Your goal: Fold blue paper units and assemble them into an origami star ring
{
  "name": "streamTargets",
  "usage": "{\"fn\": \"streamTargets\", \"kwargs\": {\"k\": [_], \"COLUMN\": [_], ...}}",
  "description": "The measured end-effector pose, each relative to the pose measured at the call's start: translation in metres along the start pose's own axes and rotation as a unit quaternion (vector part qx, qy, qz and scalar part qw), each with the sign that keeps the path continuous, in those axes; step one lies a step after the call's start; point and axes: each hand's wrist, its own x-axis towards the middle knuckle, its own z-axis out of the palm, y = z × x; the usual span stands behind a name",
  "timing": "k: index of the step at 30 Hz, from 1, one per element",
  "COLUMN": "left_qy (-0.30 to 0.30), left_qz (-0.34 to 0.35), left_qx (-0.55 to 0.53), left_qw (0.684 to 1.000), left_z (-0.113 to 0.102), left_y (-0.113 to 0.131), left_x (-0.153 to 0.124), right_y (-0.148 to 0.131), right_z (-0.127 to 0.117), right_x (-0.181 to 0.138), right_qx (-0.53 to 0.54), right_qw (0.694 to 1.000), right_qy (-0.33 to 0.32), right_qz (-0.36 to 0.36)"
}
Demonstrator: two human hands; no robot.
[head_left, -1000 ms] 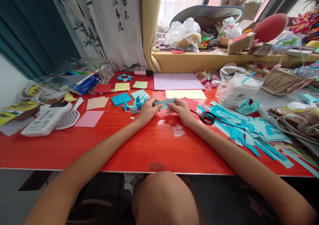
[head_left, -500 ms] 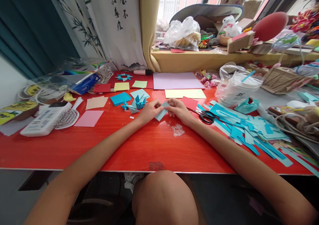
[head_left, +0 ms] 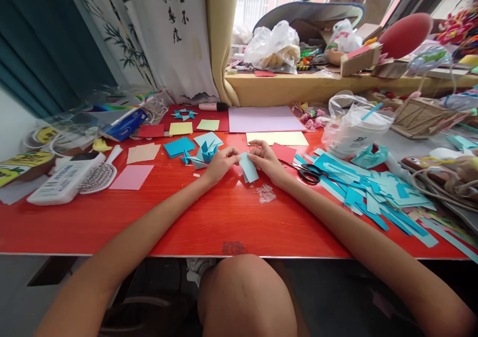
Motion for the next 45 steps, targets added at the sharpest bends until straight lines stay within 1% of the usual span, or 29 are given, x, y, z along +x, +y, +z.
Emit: {"fn": "streamTargets", "kwargs": {"k": [3,6,12,15,19,22,25,32,35,37,38,39,40,42,43,44,45], "left_qy": [-0.019,-0.017,-0.019,0.012,0.059,0.094,0.126,0.179,0.187,0.202,0.211,0.219,0.224,0.223,0.218,0.211,0.204], "left_qz": [0.007,0.012,0.028,0.035,0.035,0.03,0.029,0.027,0.033,0.026,0.021,0.018,0.017,0.02,0.025,0.031,0.038], "left_qx": [0.033,0.091,0.074,0.08,0.076,0.064,0.053,0.062,0.051,0.032,0.024,0.02,0.019,0.031,0.043,0.056,0.07], "left_qw": [0.999,0.996,0.997,0.996,0.995,0.993,0.99,0.982,0.98,0.979,0.977,0.975,0.974,0.974,0.975,0.975,0.976], "left_z": [0.002,0.004,0.002,0.001,-0.001,-0.001,-0.002,-0.001,-0.002,-0.004,-0.005,-0.006,-0.007,-0.007,-0.006,-0.005,-0.003], "left_y": [0.002,0.004,0.004,0.003,0.001,-0.001,-0.001,0.002,0.001,-0.001,-0.001,-0.001,-0.001,0.001,0.003,0.005,0.007], "left_x": [-0.001,-0.002,-0.001,-0.001,-0.002,-0.002,-0.003,-0.003,-0.002,-0.001,0.0,0.0,0.0,-0.001,-0.002,-0.003,-0.004], "right_y": [0.0,-0.001,-0.002,-0.002,-0.004,-0.007,-0.01,-0.015,-0.018,-0.019,-0.019,-0.018,-0.018,-0.016,-0.015,-0.013,-0.012], "right_z": [0.0,0.0,0.003,0.004,0.001,-0.002,-0.004,-0.005,-0.006,-0.006,-0.005,-0.004,-0.003,0.003,0.006,0.01,0.015], "right_x": [-0.002,-0.005,-0.005,-0.004,-0.002,-0.001,-0.001,-0.003,-0.004,-0.006,-0.007,-0.008,-0.009,-0.011,-0.012,-0.013,-0.015], "right_qx": [-0.033,-0.065,-0.091,-0.067,-0.044,-0.062,-0.098,-0.14,-0.167,-0.171,-0.165,-0.155,-0.146,-0.144,-0.157,-0.177,-0.202], "right_qw": [0.999,0.997,0.994,0.995,0.991,0.985,0.978,0.963,0.954,0.95,0.954,0.963,0.974,0.989,0.987,0.983,0.977], "right_qy": [-0.024,-0.049,-0.058,-0.074,-0.117,-0.141,-0.148,-0.207,-0.225,-0.235,-0.226,-0.199,-0.155,-0.038,0.005,0.028,0.027], "right_qz": [-0.01,-0.009,-0.009,0.007,0.046,0.078,0.107,0.098,0.11,0.117,0.111,0.097,0.075,0.011,-0.02,-0.047,-0.068]}}
